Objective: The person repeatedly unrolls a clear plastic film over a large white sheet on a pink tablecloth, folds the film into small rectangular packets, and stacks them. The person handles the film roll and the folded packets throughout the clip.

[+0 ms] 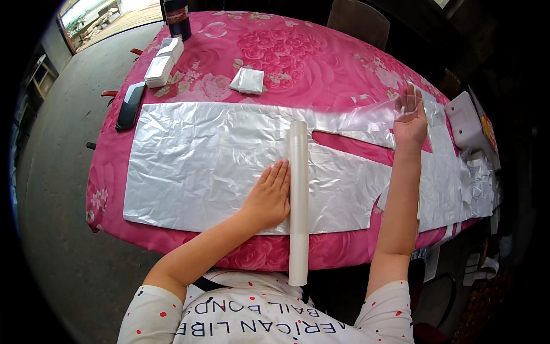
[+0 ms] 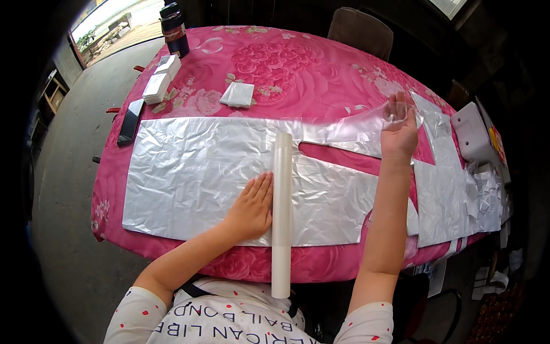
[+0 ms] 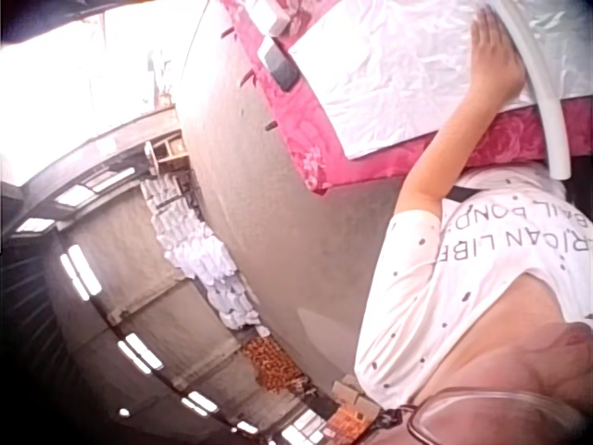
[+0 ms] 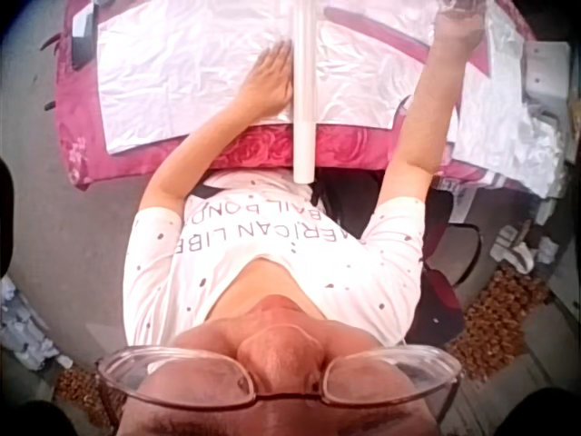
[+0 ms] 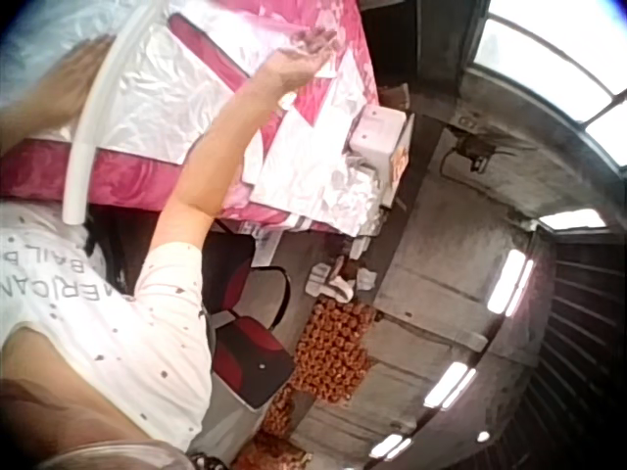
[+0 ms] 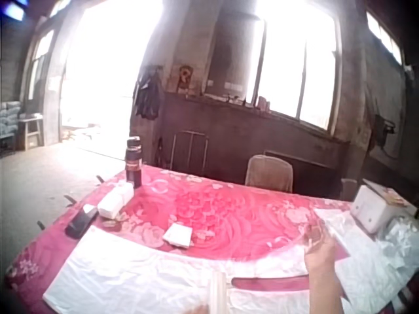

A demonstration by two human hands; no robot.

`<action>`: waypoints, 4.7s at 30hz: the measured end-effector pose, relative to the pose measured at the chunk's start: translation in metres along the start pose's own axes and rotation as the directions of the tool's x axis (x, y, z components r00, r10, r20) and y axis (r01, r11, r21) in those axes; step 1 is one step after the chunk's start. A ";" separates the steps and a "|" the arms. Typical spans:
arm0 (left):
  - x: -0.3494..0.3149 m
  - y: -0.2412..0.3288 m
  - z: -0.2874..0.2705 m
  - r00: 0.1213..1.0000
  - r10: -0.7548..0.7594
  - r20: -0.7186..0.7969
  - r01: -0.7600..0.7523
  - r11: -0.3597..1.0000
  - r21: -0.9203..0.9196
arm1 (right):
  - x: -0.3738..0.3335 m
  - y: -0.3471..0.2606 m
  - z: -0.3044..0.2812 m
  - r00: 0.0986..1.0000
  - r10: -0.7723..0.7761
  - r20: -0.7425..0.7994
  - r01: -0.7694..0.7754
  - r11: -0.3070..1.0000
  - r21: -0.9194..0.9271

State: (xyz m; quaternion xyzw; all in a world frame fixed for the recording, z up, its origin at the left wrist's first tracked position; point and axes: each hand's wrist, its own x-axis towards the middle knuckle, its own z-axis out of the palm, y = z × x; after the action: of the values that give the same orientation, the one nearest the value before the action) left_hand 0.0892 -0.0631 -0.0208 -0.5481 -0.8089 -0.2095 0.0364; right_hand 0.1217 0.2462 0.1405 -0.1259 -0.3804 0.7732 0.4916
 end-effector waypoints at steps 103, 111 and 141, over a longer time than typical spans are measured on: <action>-0.172 -0.028 -0.143 0.725 -0.532 0.437 0.344 -0.270 -0.899 | -0.309 0.160 0.148 0.607 0.671 0.426 -0.554 0.742 -0.378; -0.182 -0.032 -0.119 0.704 -0.412 0.579 0.506 -0.282 -0.815 | -0.326 0.176 0.114 0.583 0.749 0.316 -0.560 0.652 -0.511; -0.253 -0.037 -0.109 0.582 -0.030 0.813 0.676 -0.538 -0.504 | -0.177 0.165 0.061 0.377 0.849 0.370 -0.125 0.442 -0.888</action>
State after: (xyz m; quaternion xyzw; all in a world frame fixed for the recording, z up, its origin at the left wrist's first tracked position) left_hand 0.1379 -0.3366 -0.0055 0.0200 -0.4186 -0.6199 -0.6634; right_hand 0.0629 0.0291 0.0325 -0.0749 -0.7661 0.6259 -0.1256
